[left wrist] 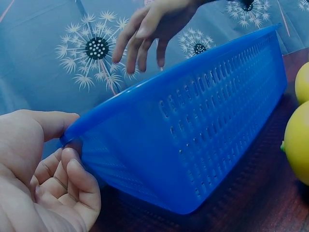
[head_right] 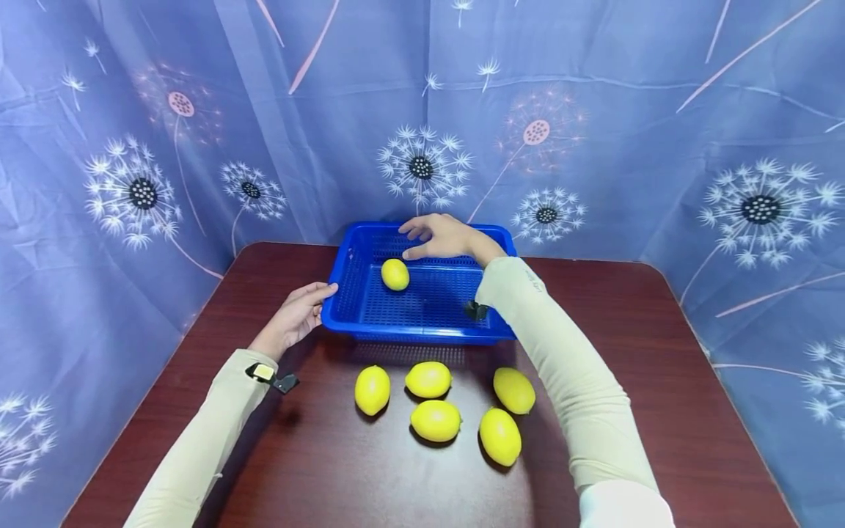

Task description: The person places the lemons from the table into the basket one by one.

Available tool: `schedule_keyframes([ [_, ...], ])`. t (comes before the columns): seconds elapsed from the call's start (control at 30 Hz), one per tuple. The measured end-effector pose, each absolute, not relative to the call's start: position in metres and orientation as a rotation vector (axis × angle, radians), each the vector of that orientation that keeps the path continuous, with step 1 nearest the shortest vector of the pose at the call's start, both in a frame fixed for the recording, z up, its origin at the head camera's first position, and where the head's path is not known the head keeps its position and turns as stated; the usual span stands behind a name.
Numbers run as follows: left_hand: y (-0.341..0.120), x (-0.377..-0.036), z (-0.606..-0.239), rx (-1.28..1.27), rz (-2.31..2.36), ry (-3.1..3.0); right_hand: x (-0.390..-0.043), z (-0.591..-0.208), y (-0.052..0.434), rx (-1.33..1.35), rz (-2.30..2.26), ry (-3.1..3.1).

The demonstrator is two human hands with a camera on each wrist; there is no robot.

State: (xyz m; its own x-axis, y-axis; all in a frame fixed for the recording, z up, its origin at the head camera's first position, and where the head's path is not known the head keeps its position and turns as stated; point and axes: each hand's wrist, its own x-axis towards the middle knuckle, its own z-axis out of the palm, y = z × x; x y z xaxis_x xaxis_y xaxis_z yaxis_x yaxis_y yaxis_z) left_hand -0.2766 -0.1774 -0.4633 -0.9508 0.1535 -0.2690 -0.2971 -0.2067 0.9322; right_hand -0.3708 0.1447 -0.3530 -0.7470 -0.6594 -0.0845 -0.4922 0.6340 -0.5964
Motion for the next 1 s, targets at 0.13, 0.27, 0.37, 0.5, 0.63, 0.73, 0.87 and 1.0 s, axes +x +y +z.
schedule_keyframes([
  [0.13,-0.182,-0.274,-0.462,-0.184,2.222,1.774,-0.349,-0.344,0.158,-0.997,-0.821,2.589],
  [0.27,-0.186,-0.271,-0.461,-0.183,2.218,1.777,-0.325,-0.338,0.174,-1.055,-0.851,2.641],
  [0.37,-0.187,-0.271,-0.460,-0.178,2.220,1.774,-0.304,-0.335,0.188,-1.063,-0.860,2.697],
  [0.5,-0.185,-0.271,-0.460,-0.172,2.220,1.772,-0.274,-0.333,0.208,-1.065,-0.889,2.745],
  [0.63,-0.182,-0.273,-0.460,-0.166,2.219,1.762,-0.246,-0.335,0.225,-1.110,-0.925,2.781],
  [0.73,-0.180,-0.274,-0.460,-0.153,2.220,1.751,-0.227,-0.339,0.236,-1.134,-0.938,2.804],
  [0.87,-0.179,-0.275,-0.461,-0.137,2.228,1.740,-0.204,-0.350,0.248,-1.108,-0.941,2.832],
  [1.0,-0.176,-0.276,-0.462,-0.130,2.222,1.730,-0.182,-0.363,0.261,-1.049,-0.946,2.860],
])
